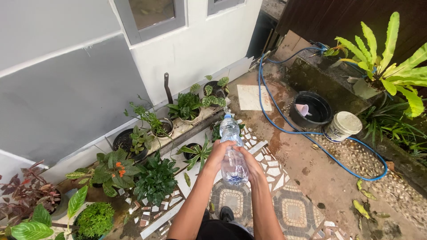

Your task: Watering various potted plants using a plastic water bottle

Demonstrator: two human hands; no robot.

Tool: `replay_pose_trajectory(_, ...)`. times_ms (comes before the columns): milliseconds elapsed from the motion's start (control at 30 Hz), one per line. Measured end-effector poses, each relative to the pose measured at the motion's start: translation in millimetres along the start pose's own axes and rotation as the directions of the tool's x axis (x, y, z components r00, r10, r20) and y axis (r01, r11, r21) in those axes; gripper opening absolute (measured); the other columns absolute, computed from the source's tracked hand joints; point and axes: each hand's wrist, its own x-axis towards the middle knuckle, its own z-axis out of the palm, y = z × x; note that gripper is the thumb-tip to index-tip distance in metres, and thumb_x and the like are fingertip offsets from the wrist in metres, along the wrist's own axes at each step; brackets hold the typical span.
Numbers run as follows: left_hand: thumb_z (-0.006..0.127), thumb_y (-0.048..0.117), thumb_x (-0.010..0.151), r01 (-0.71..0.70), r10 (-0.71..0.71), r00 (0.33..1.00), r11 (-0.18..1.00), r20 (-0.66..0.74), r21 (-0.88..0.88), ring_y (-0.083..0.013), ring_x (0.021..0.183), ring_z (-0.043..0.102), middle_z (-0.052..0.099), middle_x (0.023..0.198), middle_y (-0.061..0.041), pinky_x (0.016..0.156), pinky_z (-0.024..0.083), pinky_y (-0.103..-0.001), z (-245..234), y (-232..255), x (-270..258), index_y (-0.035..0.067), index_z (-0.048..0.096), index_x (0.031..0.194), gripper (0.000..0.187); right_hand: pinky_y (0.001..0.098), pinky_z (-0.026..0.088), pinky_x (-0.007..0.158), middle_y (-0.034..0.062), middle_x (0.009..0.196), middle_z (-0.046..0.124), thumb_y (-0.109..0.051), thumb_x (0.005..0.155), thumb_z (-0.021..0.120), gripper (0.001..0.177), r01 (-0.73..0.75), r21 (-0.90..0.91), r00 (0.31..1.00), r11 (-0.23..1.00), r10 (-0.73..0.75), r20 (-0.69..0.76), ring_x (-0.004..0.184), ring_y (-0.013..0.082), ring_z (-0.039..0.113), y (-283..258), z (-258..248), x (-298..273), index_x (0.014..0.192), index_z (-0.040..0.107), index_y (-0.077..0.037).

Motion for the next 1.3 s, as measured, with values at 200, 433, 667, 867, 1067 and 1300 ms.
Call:
replay_pose_trajectory(200, 0.083, 0.029, 0.069, -0.014, 0.014, 1.0, 1.0, 0.002, -0.001, -0.02, 0.077, 0.059, 0.055, 0.083, -0.008, 0.056, 0.052, -0.035, 1, 5, -2, 0.001, 0.059, 0.107, 0.053, 0.0526, 0.053, 0.091, 0.0177, 0.103, 0.075, -0.036, 0.077, 0.078, 0.05, 0.009, -0.006, 1.0, 1.0, -0.009, 0.017, 0.09, 0.0326, 0.074, 3, -6, 15, 0.113, 0.072, -0.001)
replay_pose_trajectory(433, 0.084, 0.029, 0.068, -0.023, 0.023, 1.0, 1.0, -0.007, -0.013, -0.0195, 0.076, 0.06, 0.057, 0.082, -0.008, 0.057, 0.052, -0.033, -5, 8, -6, 0.002, 0.059, 0.107, 0.054, 0.0506, 0.054, 0.088, 0.0153, 0.1, 0.076, -0.037, 0.076, 0.079, 0.05, 0.004, -0.023, 1.0, 1.0, -0.004, 0.03, 0.086, 0.0302, 0.073, -3, 4, 6, 0.11, 0.073, -0.002)
replay_pose_trajectory(667, 0.084, 0.027, 0.068, -0.027, 0.026, 0.999, 0.999, -0.022, -0.04, -0.0204, 0.074, 0.061, 0.059, 0.082, -0.01, 0.056, 0.053, -0.035, -3, 4, -2, 0.002, 0.059, 0.109, 0.055, 0.0508, 0.054, 0.086, 0.016, 0.099, 0.075, -0.038, 0.076, 0.079, 0.051, -0.001, -0.023, 1.0, 1.0, 0.001, 0.023, 0.085, 0.0311, 0.072, -4, 4, 3, 0.109, 0.072, 0.0)
replay_pose_trajectory(867, 0.087, 0.032, 0.068, -0.106, 0.108, 0.994, 0.992, -0.027, 0.069, -0.0212, 0.093, 0.062, 0.063, 0.097, -0.01, 0.076, 0.052, -0.036, 11, 13, -18, 0.006, 0.061, 0.117, 0.062, 0.0545, 0.052, 0.091, 0.0188, 0.114, 0.071, -0.044, 0.074, 0.079, 0.071, 0.071, -0.019, 0.997, 0.997, -0.071, -0.017, 0.098, 0.036, 0.069, -15, 21, -32, 0.128, 0.064, 0.0)
replay_pose_trajectory(1067, 0.086, 0.023, 0.073, -0.363, 0.365, 0.927, 0.931, 0.09, -0.034, -0.0248, 0.112, 0.054, 0.058, 0.114, -0.017, 0.099, 0.045, -0.039, 23, 26, -38, 0.0, 0.052, 0.136, 0.076, 0.0539, 0.051, 0.094, 0.0225, 0.13, 0.06, -0.035, 0.071, 0.077, 0.086, 0.231, -0.014, 0.973, 0.973, -0.231, -0.024, 0.111, 0.0381, 0.063, -47, 62, -104, 0.147, 0.047, -0.006)
replay_pose_trajectory(1300, 0.088, 0.039, 0.074, -0.471, 0.445, 0.831, 0.882, 0.333, -0.005, -0.0388, 0.119, 0.06, 0.051, 0.139, -0.029, 0.088, 0.054, -0.057, 32, 23, -25, 0.007, 0.032, 0.155, 0.103, 0.0613, 0.045, 0.098, 0.0235, 0.151, 0.041, -0.029, 0.077, 0.066, 0.092, 0.472, 0.061, 0.873, 0.88, -0.476, 0.112, 0.124, 0.0418, 0.049, -26, 18, -64, 0.161, 0.029, -0.024)
